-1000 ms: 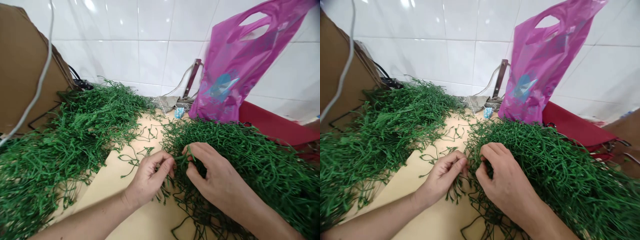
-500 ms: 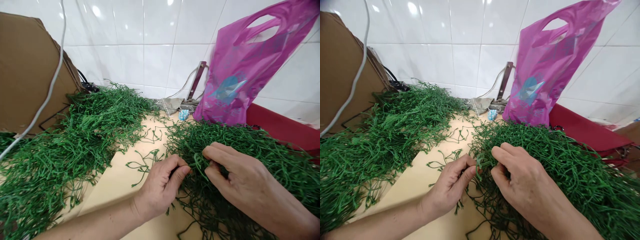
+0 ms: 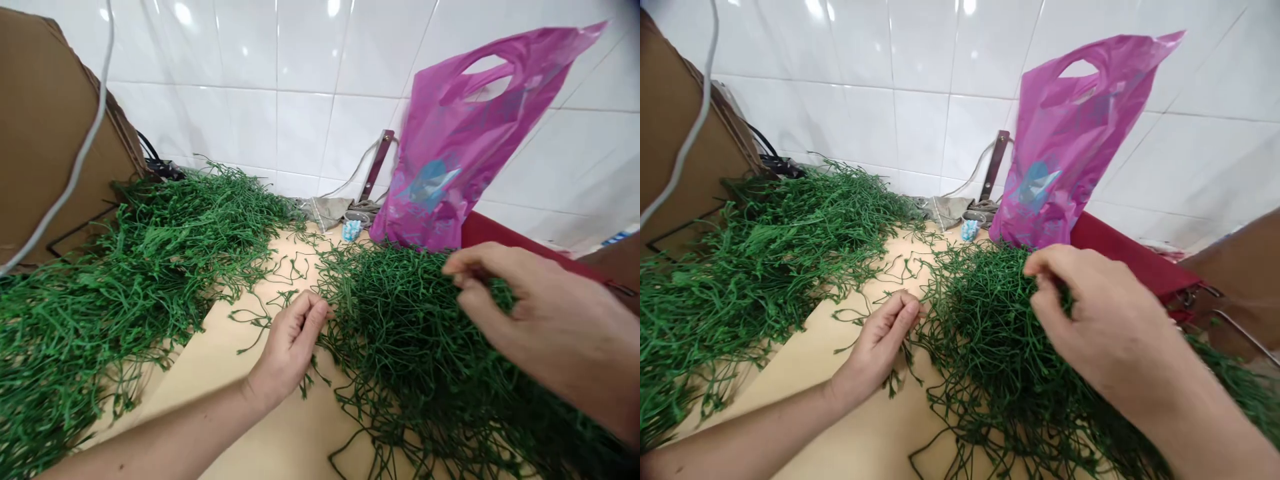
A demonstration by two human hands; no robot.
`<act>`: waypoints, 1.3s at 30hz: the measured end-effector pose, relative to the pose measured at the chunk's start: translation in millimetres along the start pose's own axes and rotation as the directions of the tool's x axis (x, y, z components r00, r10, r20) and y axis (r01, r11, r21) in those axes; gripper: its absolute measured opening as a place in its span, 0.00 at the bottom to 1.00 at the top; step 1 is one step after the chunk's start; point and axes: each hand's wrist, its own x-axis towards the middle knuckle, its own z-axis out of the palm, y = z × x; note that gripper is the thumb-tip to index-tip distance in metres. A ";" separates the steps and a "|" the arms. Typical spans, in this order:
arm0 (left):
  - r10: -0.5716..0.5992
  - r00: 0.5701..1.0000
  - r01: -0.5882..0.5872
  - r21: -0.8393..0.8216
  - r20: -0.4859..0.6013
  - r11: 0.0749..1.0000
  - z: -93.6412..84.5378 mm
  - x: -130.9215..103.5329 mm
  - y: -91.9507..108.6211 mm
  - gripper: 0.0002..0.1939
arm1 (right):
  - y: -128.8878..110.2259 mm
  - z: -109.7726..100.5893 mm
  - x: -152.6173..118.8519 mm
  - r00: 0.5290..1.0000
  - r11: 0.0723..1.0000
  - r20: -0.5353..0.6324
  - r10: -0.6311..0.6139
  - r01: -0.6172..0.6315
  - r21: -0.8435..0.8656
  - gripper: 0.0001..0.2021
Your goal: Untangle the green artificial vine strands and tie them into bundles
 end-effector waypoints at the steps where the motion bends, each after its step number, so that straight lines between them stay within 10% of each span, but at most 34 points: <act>1: 0.000 1.000 0.000 -0.007 0.017 1.000 2.1 -1.2 -0.2 0.16 | -6.4 5.2 0.8 1.000 1.000 0.002 -0.004 0.004 -0.027 0.07; 10: 0.036 0.996 -0.035 -0.021 0.076 0.999 2.9 -5.4 1.2 0.15 | -56.0 38.6 -6.3 0.950 0.896 0.267 0.165 -0.257 0.361 0.12; 20: 0.220 0.973 -0.209 0.140 -0.066 0.968 -4.0 3.4 4.3 0.11 | -56.7 56.8 -1.3 0.864 0.630 0.461 0.202 -0.475 0.614 0.08; 39: -0.095 0.994 0.102 -0.140 0.057 0.985 -0.1 -2.1 4.8 0.14 | -66.7 76.7 -5.4 0.855 0.495 0.486 0.183 -0.507 0.706 0.04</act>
